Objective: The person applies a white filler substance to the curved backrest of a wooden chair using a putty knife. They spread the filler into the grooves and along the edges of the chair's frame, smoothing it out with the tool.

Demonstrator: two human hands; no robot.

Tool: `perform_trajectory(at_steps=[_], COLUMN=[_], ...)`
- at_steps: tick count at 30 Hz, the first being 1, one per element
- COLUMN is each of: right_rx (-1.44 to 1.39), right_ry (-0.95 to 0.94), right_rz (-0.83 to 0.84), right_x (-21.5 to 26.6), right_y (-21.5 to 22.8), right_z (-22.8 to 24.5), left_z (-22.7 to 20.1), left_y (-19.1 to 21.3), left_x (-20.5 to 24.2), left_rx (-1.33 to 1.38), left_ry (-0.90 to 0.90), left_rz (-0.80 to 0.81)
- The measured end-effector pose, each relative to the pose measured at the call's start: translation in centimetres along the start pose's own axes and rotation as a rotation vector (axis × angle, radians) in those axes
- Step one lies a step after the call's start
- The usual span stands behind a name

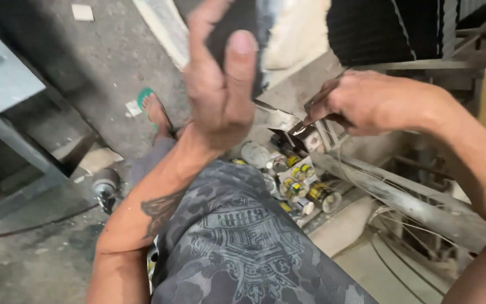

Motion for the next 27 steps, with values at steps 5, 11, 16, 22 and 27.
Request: perform_trajectory(at_steps=[5,11,16,22,27], right_rx=[0.252,0.301,0.250,0.262,0.218], right_ry=[-0.252,-0.314,-0.285,-0.251,-0.287], right_rz=[0.250,0.367,0.354,0.357,0.354], right_x=[-1.0,-0.3,-0.8,-1.1,1.0], right_y=[-1.3,-1.4,-1.0,-1.8,-1.8], right_z=[0.8,1.6,2.8,2.4,1.4], left_z=[0.2,0.2,0.5,1.0,1.3], left_y=[-0.5,-0.7,-1.0,-1.1,-1.2], left_x=[-0.2,-0.1,0.2,0.6,0.9], left_rx=[0.147,0.173,0.208,0.118,0.106], left_ry=[-0.032,-0.065,-0.054,-0.107,-0.158], left_rz=[0.100,0.137,0.161,0.193,0.170])
Point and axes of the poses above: each hand's wrist, its own x-axis away from the middle knuckle, its own y-axis out of the back of the hand, z = x × y, the point moved 10 cm from there along -x, towards the middle knuckle, and after that the axes turned 12 degrees about -y, right-handed, at the moved point
